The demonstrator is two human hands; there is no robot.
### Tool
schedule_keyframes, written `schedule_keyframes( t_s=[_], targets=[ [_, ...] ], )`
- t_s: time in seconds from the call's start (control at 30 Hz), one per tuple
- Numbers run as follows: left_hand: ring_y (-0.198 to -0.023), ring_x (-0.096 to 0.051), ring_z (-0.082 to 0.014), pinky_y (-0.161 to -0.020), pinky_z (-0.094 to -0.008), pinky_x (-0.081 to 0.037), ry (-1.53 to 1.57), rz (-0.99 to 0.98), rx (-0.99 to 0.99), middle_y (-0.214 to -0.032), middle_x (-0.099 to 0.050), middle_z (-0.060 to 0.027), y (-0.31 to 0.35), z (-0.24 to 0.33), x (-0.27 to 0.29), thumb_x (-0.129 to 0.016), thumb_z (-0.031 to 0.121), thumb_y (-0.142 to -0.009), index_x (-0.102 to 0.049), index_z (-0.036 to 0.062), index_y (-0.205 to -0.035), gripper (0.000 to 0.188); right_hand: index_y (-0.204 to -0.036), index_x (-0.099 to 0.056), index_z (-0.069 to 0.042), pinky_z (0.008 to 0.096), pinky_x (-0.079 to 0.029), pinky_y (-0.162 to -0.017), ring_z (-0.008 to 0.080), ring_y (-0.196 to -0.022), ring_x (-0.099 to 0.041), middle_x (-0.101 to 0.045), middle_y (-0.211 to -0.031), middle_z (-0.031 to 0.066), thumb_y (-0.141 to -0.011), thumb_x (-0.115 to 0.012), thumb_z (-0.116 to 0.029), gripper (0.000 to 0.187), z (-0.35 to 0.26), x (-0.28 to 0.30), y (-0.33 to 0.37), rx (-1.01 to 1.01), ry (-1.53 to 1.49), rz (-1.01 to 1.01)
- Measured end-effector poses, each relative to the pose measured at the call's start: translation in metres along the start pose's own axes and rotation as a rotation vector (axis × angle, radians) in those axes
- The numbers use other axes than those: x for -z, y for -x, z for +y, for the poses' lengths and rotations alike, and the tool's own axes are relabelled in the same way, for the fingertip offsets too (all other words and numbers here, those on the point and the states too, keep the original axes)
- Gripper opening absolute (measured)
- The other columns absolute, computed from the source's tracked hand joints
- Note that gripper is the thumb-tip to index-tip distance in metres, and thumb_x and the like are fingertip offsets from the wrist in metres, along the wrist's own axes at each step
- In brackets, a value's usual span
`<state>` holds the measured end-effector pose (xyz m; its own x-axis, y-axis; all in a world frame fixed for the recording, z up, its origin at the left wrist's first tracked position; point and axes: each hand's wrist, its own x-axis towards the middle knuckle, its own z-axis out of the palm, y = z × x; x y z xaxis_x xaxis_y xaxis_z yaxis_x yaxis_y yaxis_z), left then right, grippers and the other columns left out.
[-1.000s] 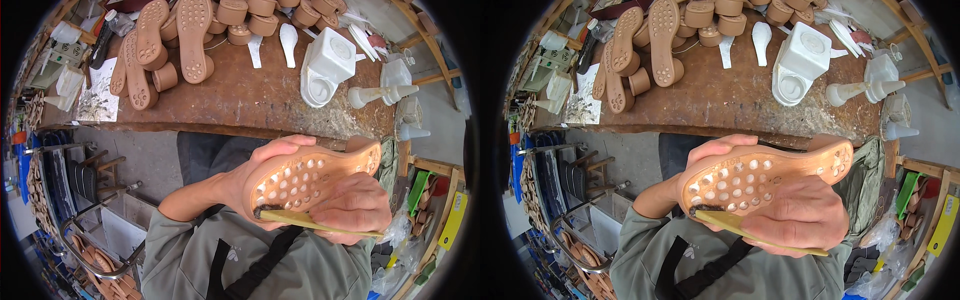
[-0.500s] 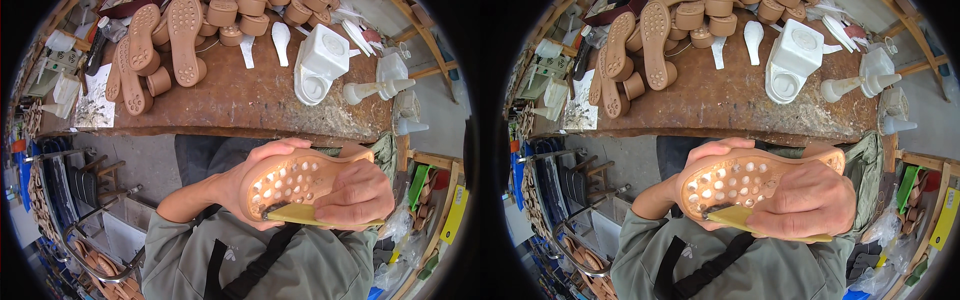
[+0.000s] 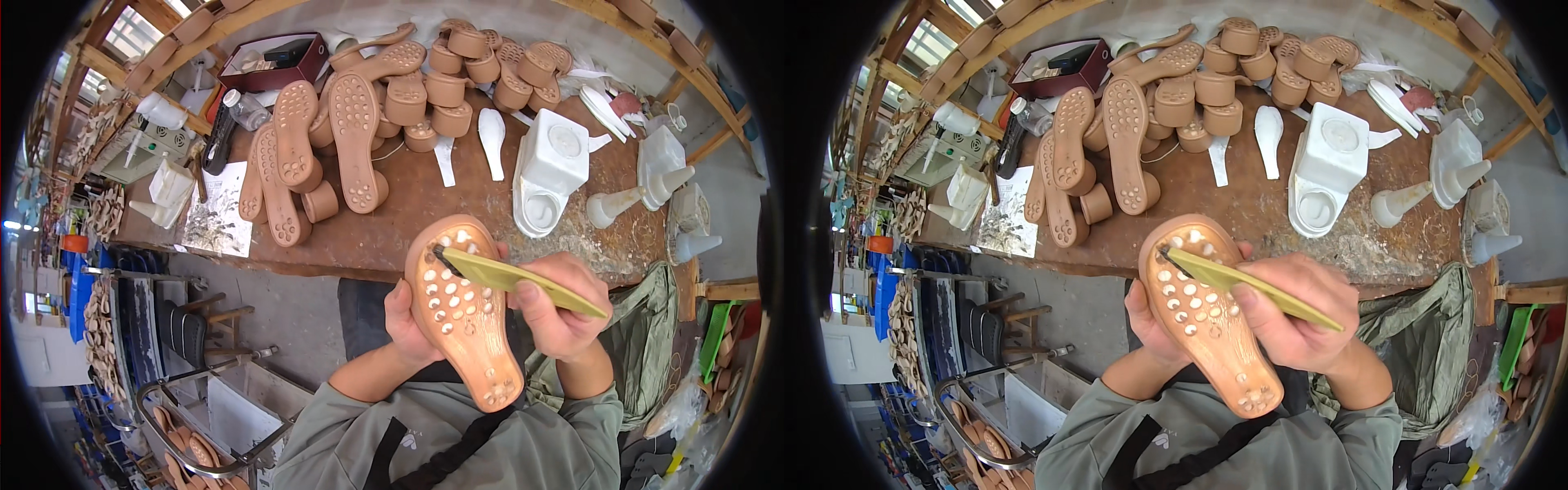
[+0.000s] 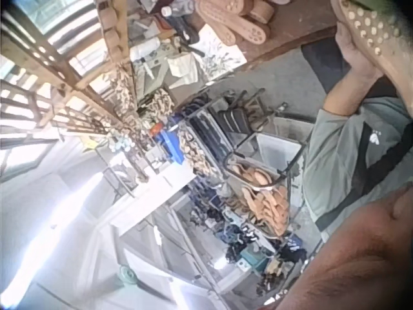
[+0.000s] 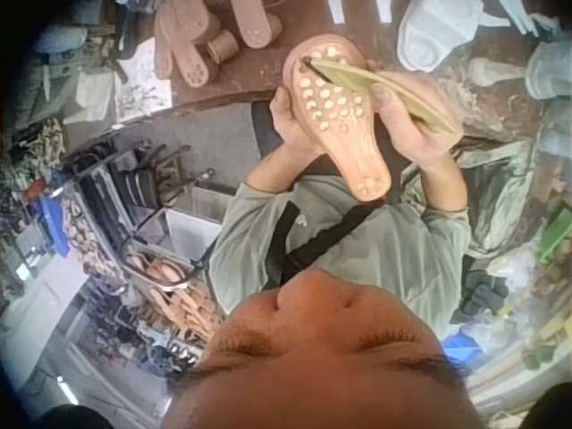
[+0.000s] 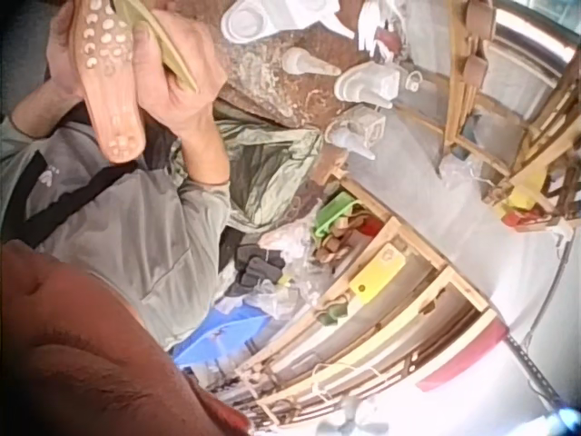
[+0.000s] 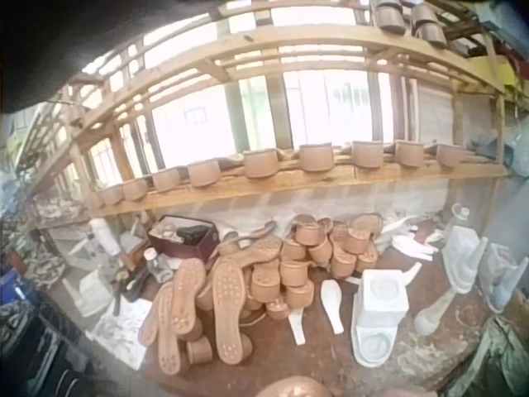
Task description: The person paints the bottom surface of wooden shoe insoles using a small brush. They repeatedly dip the brush into a white container to apply a clear or light-colored liquid to the textured surface of the insoles. After painting, the person places the insoles on a wooden rack to dry.
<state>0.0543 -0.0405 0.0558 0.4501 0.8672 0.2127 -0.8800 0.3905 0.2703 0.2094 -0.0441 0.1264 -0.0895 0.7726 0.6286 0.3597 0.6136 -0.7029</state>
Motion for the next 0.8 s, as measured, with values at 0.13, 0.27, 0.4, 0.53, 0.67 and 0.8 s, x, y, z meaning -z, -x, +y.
schedule_keyframes(
  t_s=[0.13,0.27,0.4,0.53,0.67,0.8],
  targets=[
    [-0.134,-0.032,-0.033,-0.108,-0.0441,-0.031,0.021,-0.021,0.045,-0.147,-0.024,-0.0243,0.001,0.0,-0.001,-0.035,0.063,-0.087,-0.019,0.0047,-0.146,0.084,-0.088,-0.064,0.005,0.0293,-0.052,-0.052,0.0214,-0.057,-0.065,-0.067,-0.075,0.0125,-0.073,-0.071,0.002,0.017,0.0,-0.004,-0.01,0.113,0.04,-0.033],
    [-0.133,-0.034,-0.0334,-0.108,-0.0447,-0.032,0.016,-0.004,0.075,-0.148,-0.022,-0.0235,0.001,0.004,-0.007,-0.031,0.064,-0.088,-0.017,0.0048,-0.146,0.085,-0.086,-0.065,0.004,0.0289,-0.049,-0.055,0.0207,-0.058,-0.062,-0.065,-0.072,0.0131,-0.074,-0.068,0.0,0.013,-0.001,-0.005,-0.004,0.076,-0.011,-0.091],
    [-0.131,-0.038,-0.0346,-0.106,-0.0458,-0.035,0.043,0.002,0.092,-0.148,-0.022,-0.0223,0.001,0.005,-0.011,-0.029,0.066,-0.088,-0.015,0.0047,-0.147,0.086,-0.087,-0.064,0.003,0.0315,-0.05,-0.054,0.0224,-0.057,-0.062,-0.065,-0.071,0.0128,-0.073,-0.07,-0.002,0.016,-0.003,-0.005,0.0,0.144,0.01,-0.129],
    [-0.125,-0.042,-0.0373,-0.102,-0.0479,-0.039,0.078,-0.039,0.105,-0.147,-0.023,-0.0239,0.002,0.006,-0.007,-0.029,0.069,-0.085,-0.015,0.0054,-0.147,0.09,-0.089,-0.064,0.005,0.0313,-0.05,-0.05,0.0213,-0.055,-0.062,-0.065,-0.071,0.0124,-0.068,-0.074,-0.001,0.024,-0.003,-0.005,0.003,0.194,-0.01,-0.15],
    [-0.12,-0.046,-0.041,-0.097,-0.0501,-0.043,0.057,0.056,0.124,-0.144,-0.025,-0.0278,0.003,0.007,-0.012,-0.029,0.076,-0.081,-0.016,0.0059,-0.146,0.097,-0.091,-0.064,0.006,0.0297,-0.049,-0.046,0.0195,-0.054,-0.061,-0.065,-0.073,0.0122,-0.065,-0.075,0.001,0.029,-0.005,-0.005,0.01,0.213,-0.03,-0.172],
    [-0.119,-0.047,-0.0408,-0.097,-0.05,-0.044,0.012,0.089,0.142,-0.145,-0.024,-0.028,0.003,0.013,-0.018,-0.028,0.077,-0.08,-0.016,0.0051,-0.146,0.098,-0.092,-0.064,0.005,0.029,-0.047,-0.044,0.0186,-0.052,-0.059,-0.065,-0.077,0.0119,-0.064,-0.075,0.001,0.03,-0.009,-0.004,0.016,0.197,-0.049,-0.199]
  ],
)
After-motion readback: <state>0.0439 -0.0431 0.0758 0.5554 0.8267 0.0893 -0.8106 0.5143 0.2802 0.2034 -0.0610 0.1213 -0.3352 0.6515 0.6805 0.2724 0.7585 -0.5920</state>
